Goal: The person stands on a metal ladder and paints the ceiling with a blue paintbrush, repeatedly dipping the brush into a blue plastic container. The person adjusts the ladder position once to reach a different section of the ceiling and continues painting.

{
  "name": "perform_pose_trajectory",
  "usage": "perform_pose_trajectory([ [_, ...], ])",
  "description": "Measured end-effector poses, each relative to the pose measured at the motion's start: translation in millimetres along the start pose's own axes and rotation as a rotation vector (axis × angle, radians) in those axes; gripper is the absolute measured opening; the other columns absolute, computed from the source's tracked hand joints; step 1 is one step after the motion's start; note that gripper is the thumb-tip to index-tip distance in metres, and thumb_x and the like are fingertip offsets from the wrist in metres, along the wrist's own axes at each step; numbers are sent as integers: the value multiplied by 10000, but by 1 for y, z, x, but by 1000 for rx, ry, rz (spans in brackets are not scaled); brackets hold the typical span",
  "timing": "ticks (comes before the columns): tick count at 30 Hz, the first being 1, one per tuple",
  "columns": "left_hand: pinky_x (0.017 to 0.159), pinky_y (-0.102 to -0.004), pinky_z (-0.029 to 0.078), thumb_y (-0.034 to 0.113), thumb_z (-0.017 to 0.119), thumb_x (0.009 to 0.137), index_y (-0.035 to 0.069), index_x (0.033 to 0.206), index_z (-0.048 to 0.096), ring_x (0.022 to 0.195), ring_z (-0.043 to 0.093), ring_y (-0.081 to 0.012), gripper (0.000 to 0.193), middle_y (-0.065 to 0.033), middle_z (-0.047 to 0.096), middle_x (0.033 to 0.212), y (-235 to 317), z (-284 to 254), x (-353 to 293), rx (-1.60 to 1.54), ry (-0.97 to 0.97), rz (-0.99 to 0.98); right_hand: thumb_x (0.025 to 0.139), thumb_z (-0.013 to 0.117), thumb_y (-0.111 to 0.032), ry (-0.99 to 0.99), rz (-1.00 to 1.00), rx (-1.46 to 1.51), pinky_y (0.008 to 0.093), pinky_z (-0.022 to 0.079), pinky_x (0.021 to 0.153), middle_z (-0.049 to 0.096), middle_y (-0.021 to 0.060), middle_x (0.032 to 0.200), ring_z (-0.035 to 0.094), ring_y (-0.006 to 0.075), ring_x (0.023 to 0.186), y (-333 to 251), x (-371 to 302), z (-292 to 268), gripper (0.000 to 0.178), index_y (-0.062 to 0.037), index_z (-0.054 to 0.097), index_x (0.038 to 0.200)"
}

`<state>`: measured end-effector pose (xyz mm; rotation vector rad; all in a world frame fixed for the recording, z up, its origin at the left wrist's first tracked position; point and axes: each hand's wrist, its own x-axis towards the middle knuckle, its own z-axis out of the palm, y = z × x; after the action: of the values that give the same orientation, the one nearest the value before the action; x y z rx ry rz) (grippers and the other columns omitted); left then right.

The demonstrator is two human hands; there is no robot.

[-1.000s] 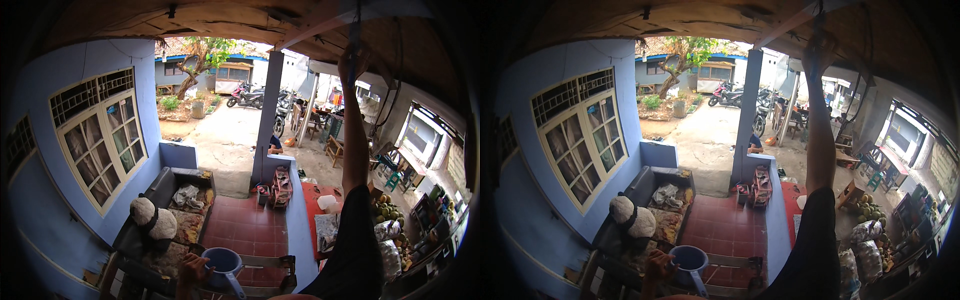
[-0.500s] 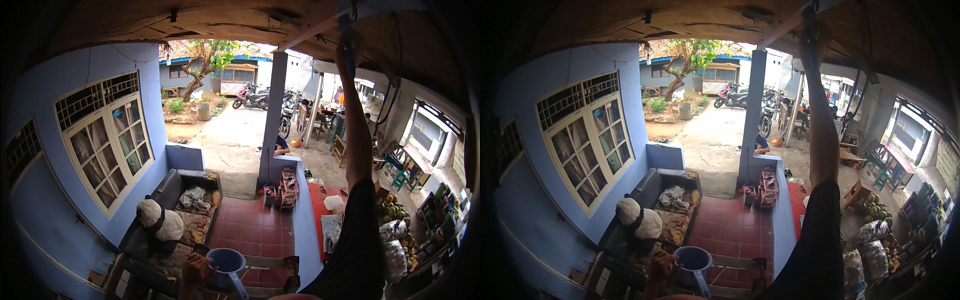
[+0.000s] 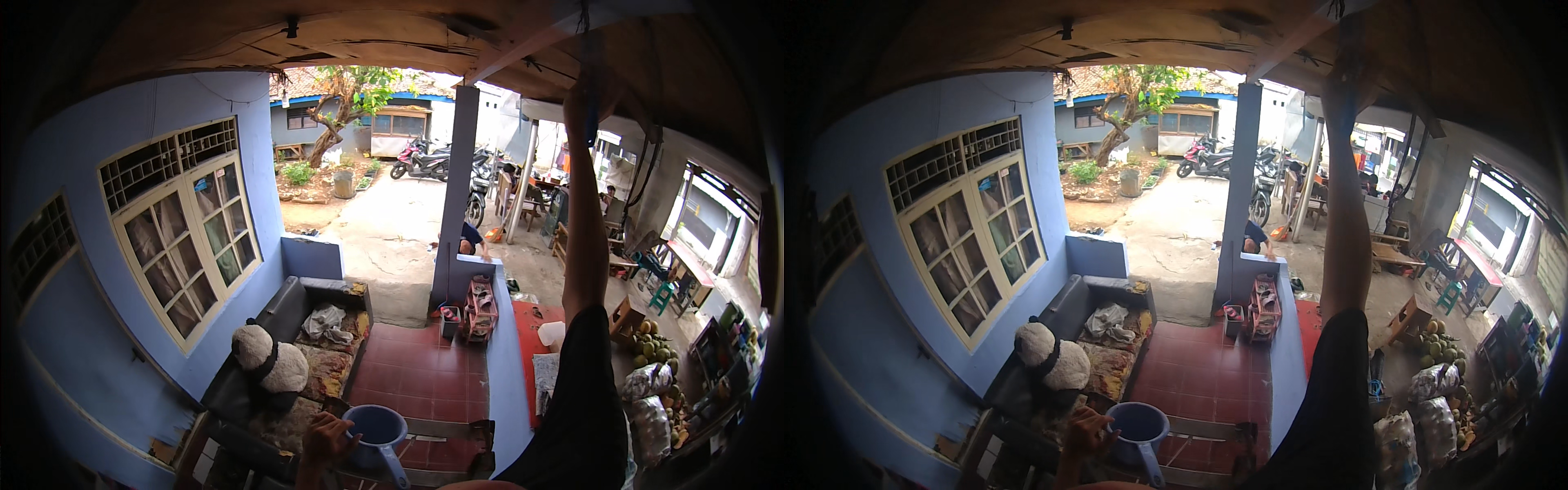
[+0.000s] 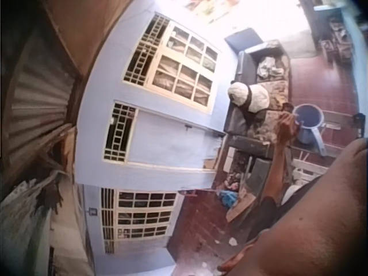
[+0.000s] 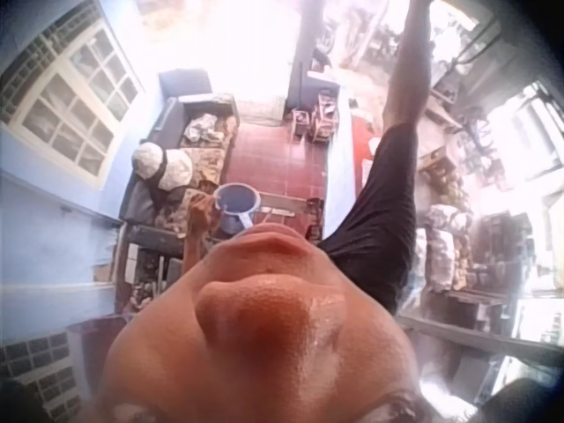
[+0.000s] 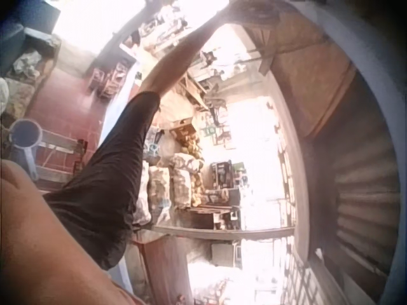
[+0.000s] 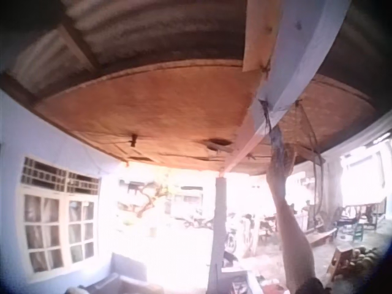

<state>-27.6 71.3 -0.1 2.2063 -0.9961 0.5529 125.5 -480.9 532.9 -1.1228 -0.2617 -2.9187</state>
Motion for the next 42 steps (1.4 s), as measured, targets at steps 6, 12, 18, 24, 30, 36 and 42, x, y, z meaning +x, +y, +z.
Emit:
perform_pose_trajectory([
  [6,830,-396,492,360,737,811,38,885,697,781,657,-284,334,-99,676,774,-2,3,-1,-4,-15,13,933,623,-164,-156,-119,163,426,451,968,639,170,1187,604,316,1117,19,16,36,275,-33,628,1175],
  [12,810,-398,496,356,736,806,31,879,694,782,657,-294,335,-118,673,771,-3,6,0,-28,-5,12,932,637,-188,-447,86,22,404,444,965,648,154,1150,591,280,1130,67,3,33,289,-25,618,1168],
  [18,803,-394,496,352,732,800,37,875,692,770,658,-290,327,-120,675,766,-4,4,-4,-5,-18,-9,865,722,-124,9,66,470,343,491,854,632,104,1028,597,203,1024,18,10,52,384,-24,522,1177],
  [24,818,-401,488,358,723,807,48,881,690,761,659,-290,321,-120,670,745,1,-1,5,-20,0,40,891,677,-120,-170,539,300,379,496,858,615,107,1137,604,218,986,24,-4,63,297,-43,545,1146],
  [30,820,-408,490,365,715,818,46,879,688,776,662,-297,325,-125,676,763,-5,5,-2,-30,26,21,932,600,-141,-371,-125,-100,431,343,1026,589,141,1202,488,291,1188,45,45,59,258,-34,567,1165],
  [36,838,-416,497,380,724,819,44,891,697,804,668,-292,344,-110,687,793,-6,9,2,-50,24,23,925,537,-74,-151,-26,226,413,337,998,565,146,1256,497,330,1113,54,15,62,248,-15,586,1160],
  [42,841,-410,499,352,733,817,36,891,698,805,671,-295,327,-111,693,806,-7,-2,-7,-4,19,10,871,513,-39,-702,-393,-641,455,387,1027,580,186,1282,533,358,1176,50,-36,50,378,-25,585,1242],
])
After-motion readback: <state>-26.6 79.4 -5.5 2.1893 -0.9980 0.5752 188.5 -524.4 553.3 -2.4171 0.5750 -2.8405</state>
